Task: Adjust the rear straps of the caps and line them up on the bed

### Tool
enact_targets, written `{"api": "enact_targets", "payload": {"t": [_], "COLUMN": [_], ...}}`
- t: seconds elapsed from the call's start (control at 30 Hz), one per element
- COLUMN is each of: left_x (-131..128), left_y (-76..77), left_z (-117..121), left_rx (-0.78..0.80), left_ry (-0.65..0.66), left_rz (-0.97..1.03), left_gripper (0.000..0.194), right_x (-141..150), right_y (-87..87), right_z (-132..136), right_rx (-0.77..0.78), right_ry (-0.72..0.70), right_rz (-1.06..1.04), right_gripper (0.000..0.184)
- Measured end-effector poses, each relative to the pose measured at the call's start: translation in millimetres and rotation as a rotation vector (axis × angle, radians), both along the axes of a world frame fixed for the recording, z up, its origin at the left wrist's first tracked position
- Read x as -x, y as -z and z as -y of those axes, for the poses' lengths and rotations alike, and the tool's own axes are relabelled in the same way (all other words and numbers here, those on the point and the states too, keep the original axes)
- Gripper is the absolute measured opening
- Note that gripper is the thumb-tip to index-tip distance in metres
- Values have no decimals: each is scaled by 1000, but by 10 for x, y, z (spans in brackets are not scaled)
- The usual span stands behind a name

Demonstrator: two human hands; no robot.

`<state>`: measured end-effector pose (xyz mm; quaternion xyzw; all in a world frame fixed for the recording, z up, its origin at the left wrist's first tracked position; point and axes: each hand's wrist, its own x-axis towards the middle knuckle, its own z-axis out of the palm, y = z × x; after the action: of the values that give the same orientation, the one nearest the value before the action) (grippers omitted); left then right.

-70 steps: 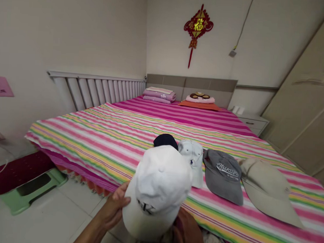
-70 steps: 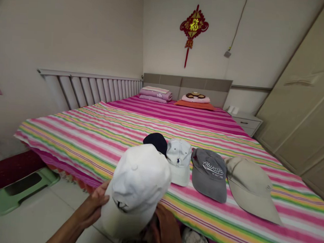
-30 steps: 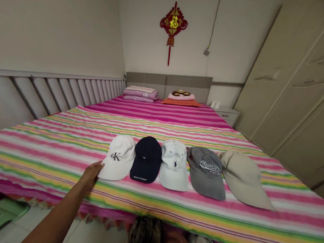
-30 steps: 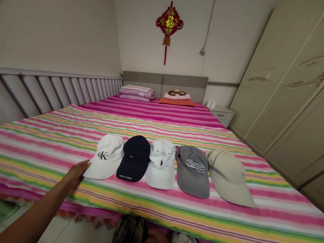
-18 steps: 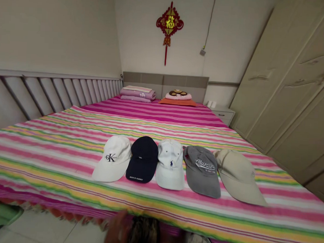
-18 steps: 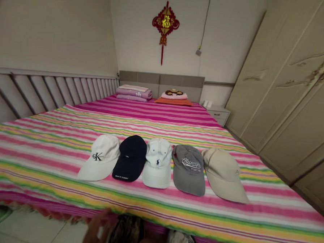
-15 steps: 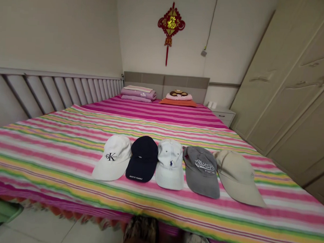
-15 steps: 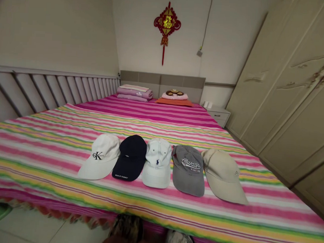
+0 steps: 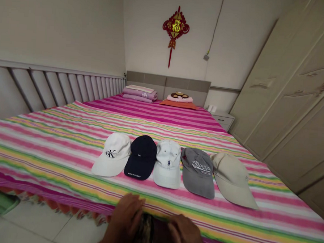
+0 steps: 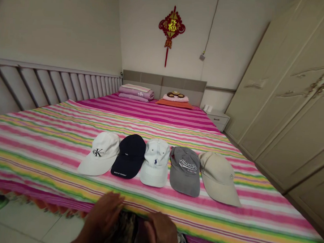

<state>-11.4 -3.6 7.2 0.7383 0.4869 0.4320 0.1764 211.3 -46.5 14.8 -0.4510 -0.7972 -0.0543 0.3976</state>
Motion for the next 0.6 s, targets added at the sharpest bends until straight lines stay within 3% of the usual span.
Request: {"api": "enact_targets", "payload": {"t": [0.1,0.17,0.23,0.3,0.43,0.6], "left_x": [107,98,53,10,-13,-42], "left_y": [-564,-866,-1041,-1099,-1058,-1032], "left_z": [-19,-32,-41,-39,-15,-1], "left_rx": [-391,-516,-573,-588,-571,-594], "left_ry": [-159,-275,-353,-382,-386,-346], "left_rz": [-60,-171,-265,-333,-393,-389], "left_gripper": [41,54,59,60,60,65], "right_x": [-117,-137,-131,-121,-118,-86], "right_y": [-478,-736,-916,-1038,-1201,-1265], "right_z": [-43,-37,-8,36,103,65], "right_rx": [-173,-274,-314,-304,-291,-357], "right_ry": [210,328,370,347,304,212], "right_rz": [-170,-182,-183,-192,-176,-167], "right_gripper": [53,66,71,73,75,82]}}
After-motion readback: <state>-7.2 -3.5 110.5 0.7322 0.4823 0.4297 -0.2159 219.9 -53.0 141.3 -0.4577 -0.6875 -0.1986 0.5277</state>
